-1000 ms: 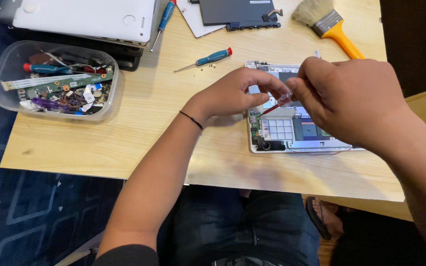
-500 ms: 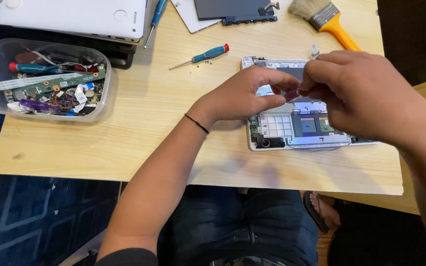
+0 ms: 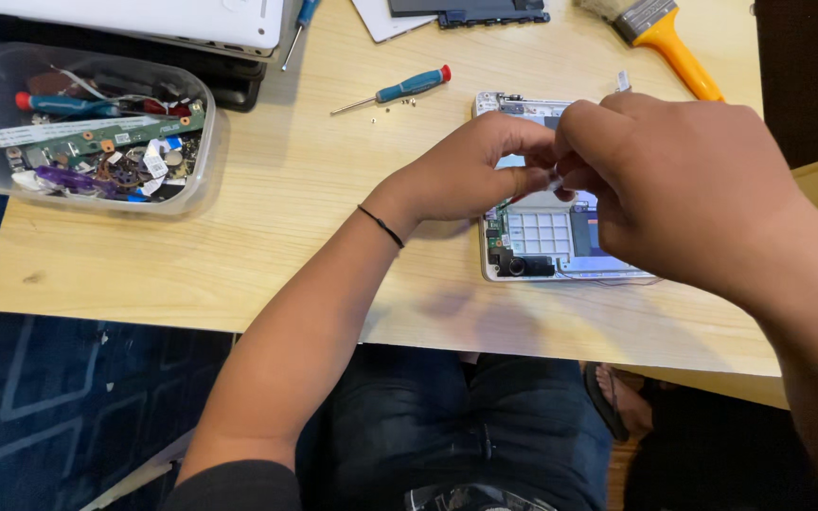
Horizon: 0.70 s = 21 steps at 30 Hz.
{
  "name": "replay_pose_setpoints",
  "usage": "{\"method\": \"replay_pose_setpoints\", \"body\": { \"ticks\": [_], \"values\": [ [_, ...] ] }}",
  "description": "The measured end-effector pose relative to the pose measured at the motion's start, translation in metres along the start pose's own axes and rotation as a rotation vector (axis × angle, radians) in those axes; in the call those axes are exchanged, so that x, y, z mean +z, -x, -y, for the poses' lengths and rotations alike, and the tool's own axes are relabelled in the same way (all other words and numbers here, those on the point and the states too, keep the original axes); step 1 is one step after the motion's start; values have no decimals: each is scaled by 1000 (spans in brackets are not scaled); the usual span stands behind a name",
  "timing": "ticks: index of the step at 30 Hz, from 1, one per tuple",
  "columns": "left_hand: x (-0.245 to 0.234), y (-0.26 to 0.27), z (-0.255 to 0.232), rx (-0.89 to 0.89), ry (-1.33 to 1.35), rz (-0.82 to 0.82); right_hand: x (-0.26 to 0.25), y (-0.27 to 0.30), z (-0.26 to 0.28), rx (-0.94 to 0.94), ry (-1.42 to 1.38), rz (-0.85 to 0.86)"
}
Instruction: The person uses a red screwdriver to remove screws from a disassembled tablet lying on a wooden table. They carefully place the removed screws on the table and continue to work on the internal components of the device.
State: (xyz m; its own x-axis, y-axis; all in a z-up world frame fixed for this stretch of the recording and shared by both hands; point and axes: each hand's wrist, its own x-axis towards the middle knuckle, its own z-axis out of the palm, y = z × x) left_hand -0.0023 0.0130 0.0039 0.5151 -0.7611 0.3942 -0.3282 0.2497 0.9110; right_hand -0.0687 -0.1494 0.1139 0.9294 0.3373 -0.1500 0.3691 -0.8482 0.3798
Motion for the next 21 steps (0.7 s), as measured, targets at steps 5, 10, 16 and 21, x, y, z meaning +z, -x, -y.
{"method": "replay_pose_setpoints", "body": {
  "ticks": [5, 10, 16, 21],
  "values": [
    [2, -6, 8, 44, 1, 5, 9, -3, -14, -25, -66, 0],
    [7, -10, 14, 73, -27, -25, 10, 2, -8, 77, 47, 22],
    [8, -14, 11, 49, -2, -36, 10, 7, 0, 188, 168, -9],
    [0, -9, 1, 145, -48, 39, 13, 3, -8, 6, 62, -3]
  ]
}}
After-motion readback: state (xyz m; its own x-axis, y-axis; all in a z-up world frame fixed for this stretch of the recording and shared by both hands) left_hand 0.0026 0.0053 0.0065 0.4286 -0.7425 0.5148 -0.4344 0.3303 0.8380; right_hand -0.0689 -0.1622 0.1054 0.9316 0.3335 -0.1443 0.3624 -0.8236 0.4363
